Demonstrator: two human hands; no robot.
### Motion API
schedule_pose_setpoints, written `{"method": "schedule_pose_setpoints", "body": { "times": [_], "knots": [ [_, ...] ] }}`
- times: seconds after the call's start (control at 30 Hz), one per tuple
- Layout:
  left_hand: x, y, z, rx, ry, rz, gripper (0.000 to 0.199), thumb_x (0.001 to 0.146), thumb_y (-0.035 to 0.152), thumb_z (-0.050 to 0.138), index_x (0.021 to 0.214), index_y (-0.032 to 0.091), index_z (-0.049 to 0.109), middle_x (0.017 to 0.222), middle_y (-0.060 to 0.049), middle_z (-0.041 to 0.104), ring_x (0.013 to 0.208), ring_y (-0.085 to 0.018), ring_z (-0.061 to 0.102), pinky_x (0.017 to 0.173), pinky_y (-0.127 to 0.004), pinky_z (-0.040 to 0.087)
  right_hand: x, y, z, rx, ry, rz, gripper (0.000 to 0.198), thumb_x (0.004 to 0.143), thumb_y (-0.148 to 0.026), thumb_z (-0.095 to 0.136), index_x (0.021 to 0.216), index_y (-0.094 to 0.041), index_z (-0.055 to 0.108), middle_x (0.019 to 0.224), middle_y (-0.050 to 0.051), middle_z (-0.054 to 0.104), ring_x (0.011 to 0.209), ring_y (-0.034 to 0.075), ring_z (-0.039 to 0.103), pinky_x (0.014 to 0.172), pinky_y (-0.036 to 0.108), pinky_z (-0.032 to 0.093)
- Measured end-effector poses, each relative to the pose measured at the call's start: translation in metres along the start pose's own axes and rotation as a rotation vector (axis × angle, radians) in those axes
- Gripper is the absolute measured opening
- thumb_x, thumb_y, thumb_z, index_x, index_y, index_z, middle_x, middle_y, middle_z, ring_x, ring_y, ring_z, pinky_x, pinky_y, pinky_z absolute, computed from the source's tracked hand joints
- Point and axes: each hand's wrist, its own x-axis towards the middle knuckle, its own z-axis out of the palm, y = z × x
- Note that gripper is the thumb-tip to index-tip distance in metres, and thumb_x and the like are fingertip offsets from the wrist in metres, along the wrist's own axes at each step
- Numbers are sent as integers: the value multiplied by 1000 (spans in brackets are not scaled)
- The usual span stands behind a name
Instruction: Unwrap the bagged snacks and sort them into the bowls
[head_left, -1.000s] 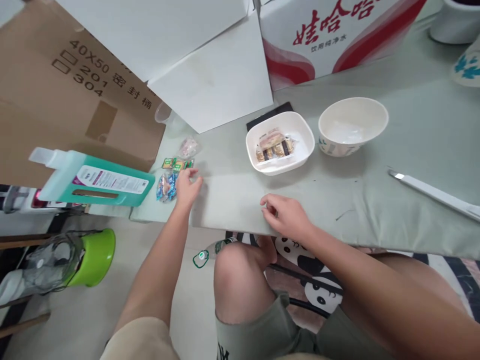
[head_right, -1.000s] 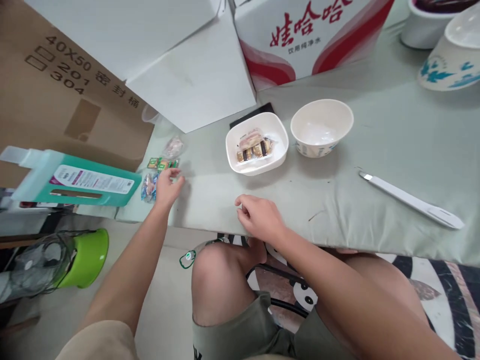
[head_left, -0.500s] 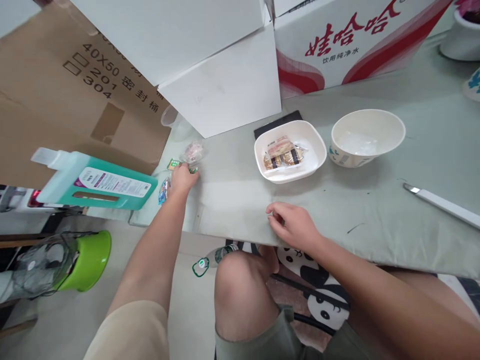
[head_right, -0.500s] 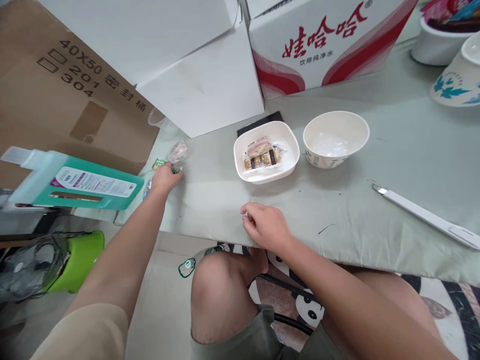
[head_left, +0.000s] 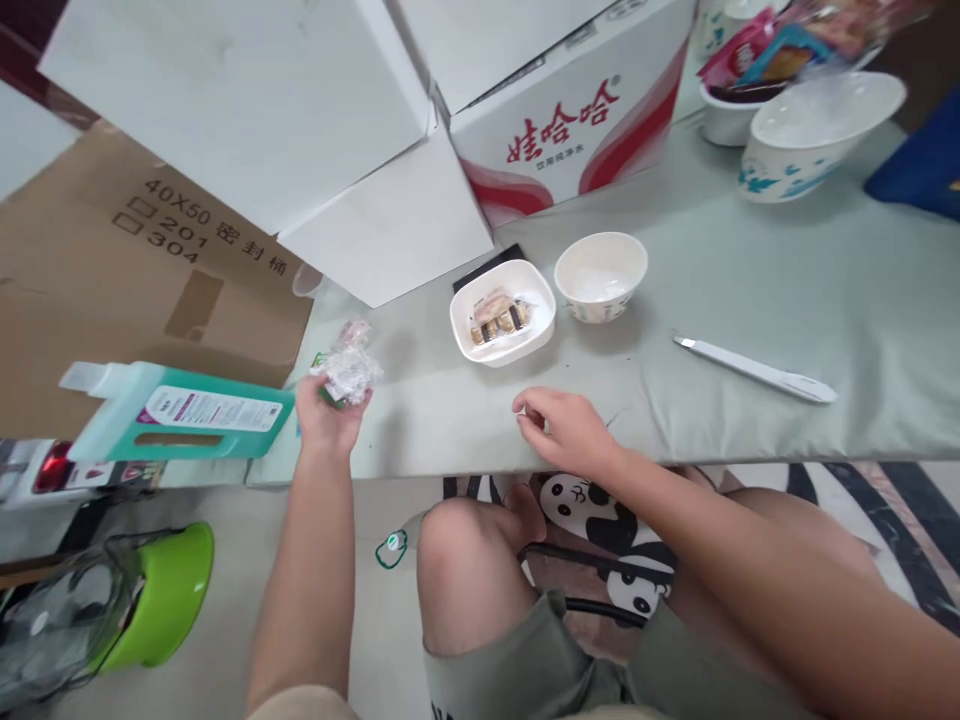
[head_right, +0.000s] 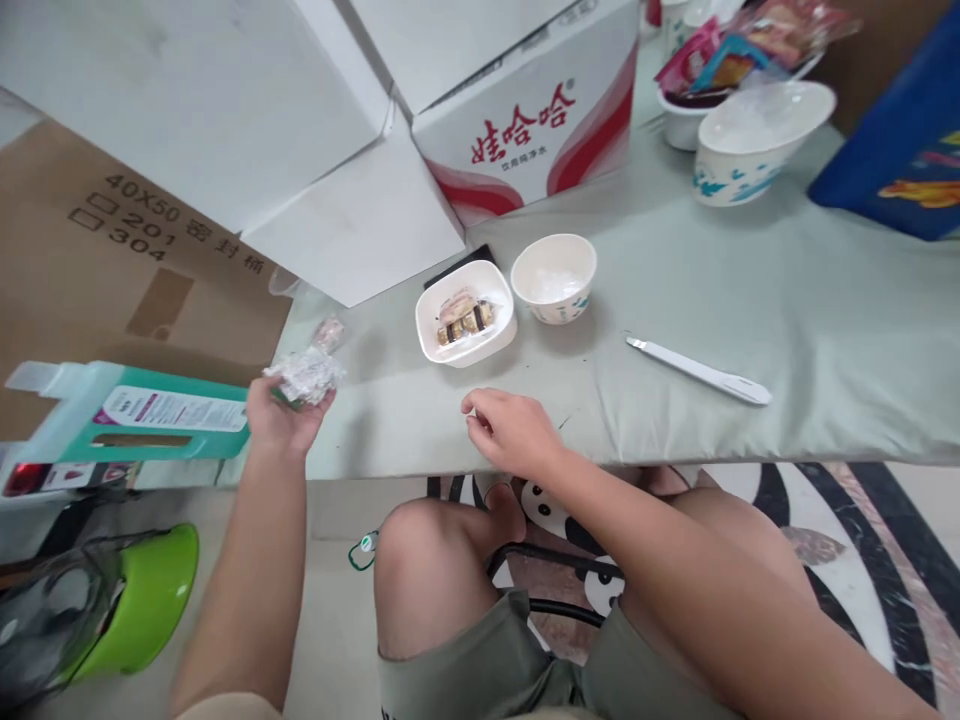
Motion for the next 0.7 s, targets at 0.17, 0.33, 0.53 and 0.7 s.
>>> {"method": "schedule_pose_setpoints", "body": {
  "times": [0.17,0.33,0.53,0.7],
  "knots": [
    [-76,4,84,-460,-335,-257,37,75,40,55,107,22,64,100,-8,74,90,-22,70,70,-33,62,-17,17,-45,-9,208,56,15,84,-24,50,93,-20,61,68,0,62,64,16,56,67,30,41],
    [-134,-29,160,-449,-764,-391,59,72,62,63,115,21,62,119,-13,70,109,-28,68,81,-37,61,-38,22,-76,147,308,207,21,85,-35,53,99,-20,57,79,2,65,66,16,58,64,30,44],
    [-157,-60,179,-271,-960,-405,69,51,32,91,109,24,55,99,-3,68,93,-22,68,78,-34,57,-39,20,-85,112,257,237,23,84,-39,57,97,-20,56,84,4,66,70,16,59,65,31,48],
    [-143,-67,178,-213,-857,-375,64,59,30,87,112,26,50,106,-2,65,94,-19,67,78,-33,57,-45,43,-118,-302,467,260,24,86,-31,57,106,-20,62,96,11,68,87,24,63,77,39,50]
  ]
}}
